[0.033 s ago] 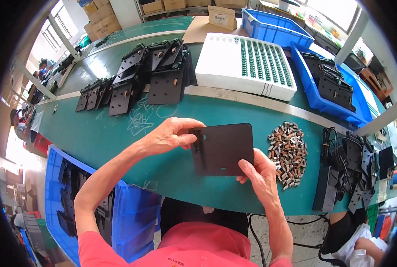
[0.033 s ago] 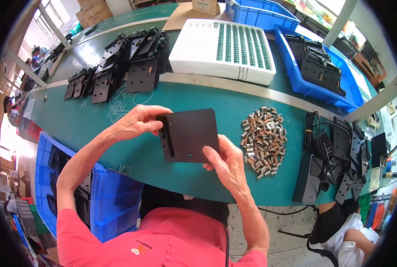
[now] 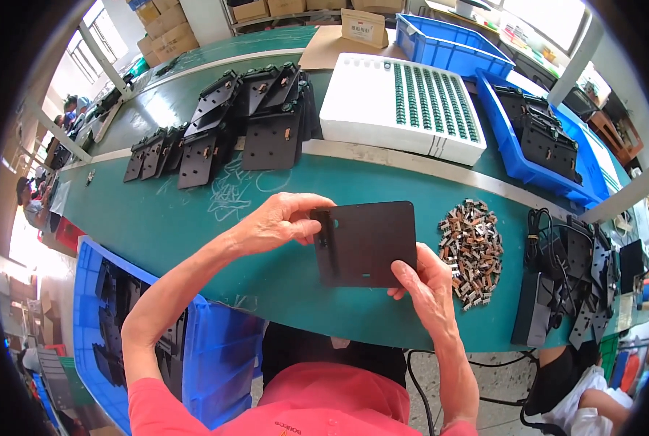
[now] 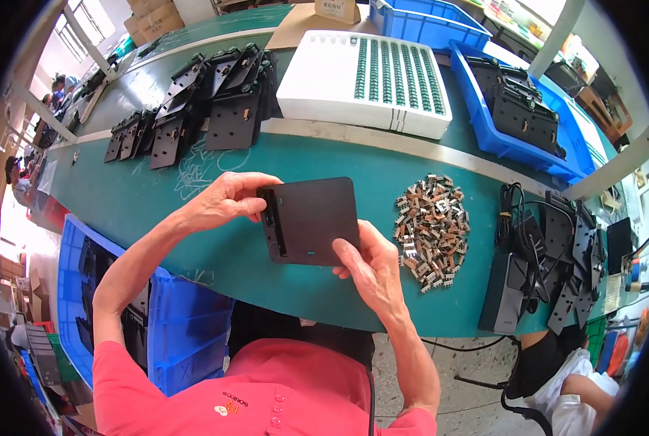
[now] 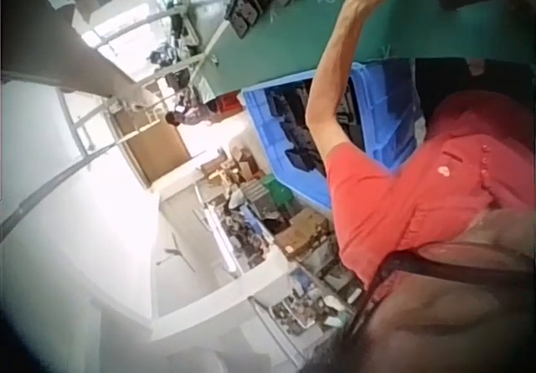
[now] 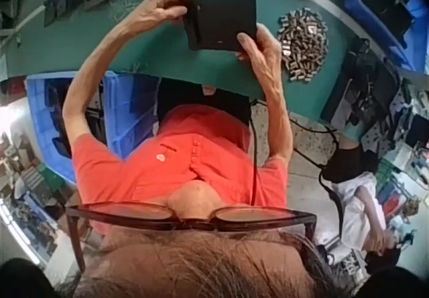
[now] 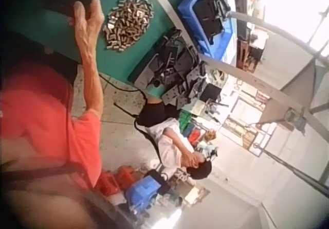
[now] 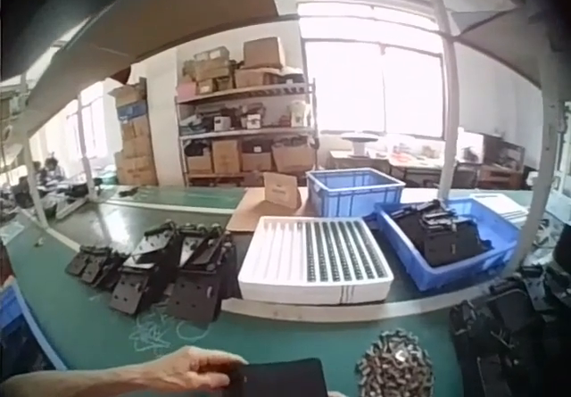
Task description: The person assembles small black plastic components by hand, attaching circular parts and connectors to them.
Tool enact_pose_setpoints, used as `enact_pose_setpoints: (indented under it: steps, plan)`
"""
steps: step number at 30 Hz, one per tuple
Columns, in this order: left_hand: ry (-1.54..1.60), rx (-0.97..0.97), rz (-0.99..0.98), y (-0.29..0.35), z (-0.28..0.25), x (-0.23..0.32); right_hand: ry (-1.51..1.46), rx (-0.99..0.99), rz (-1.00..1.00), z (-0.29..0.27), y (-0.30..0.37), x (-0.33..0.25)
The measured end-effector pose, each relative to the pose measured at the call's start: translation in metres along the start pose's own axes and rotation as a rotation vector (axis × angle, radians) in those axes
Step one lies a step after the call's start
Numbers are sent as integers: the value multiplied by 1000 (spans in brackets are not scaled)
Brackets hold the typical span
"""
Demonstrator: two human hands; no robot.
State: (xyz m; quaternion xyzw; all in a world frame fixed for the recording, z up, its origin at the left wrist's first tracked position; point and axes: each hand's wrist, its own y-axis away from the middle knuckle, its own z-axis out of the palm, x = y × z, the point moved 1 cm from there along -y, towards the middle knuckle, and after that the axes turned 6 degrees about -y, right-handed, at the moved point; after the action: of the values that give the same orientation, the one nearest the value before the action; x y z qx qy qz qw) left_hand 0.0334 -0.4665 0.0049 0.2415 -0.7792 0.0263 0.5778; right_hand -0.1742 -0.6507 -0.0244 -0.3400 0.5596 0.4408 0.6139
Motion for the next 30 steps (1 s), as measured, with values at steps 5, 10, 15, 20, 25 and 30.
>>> enact_pose_setpoints:
  steps: [5, 10, 15, 20, 25, 30]
  plan:
    - [57, -8, -55, 3, 0, -2, 167, 67, -237, 2, 6, -6]
    - [47, 139, 18, 2, -5, -11, 1096, -3, -1043, 16, 17, -46]
    - [60, 211, 16, 7, 8, -9, 1387, -165, -1020, 25, 32, -23]
    - [-515, 106, 344, 20, 31, -10, 1356, -245, -897, 16, 37, 2]
    - [-863, 73, 440, 30, 54, -11, 1160, -237, -743, 6, 31, 2]
    - [-1018, 83, 485, 24, 66, -21, 1125, -225, -683, 6, 34, 3]
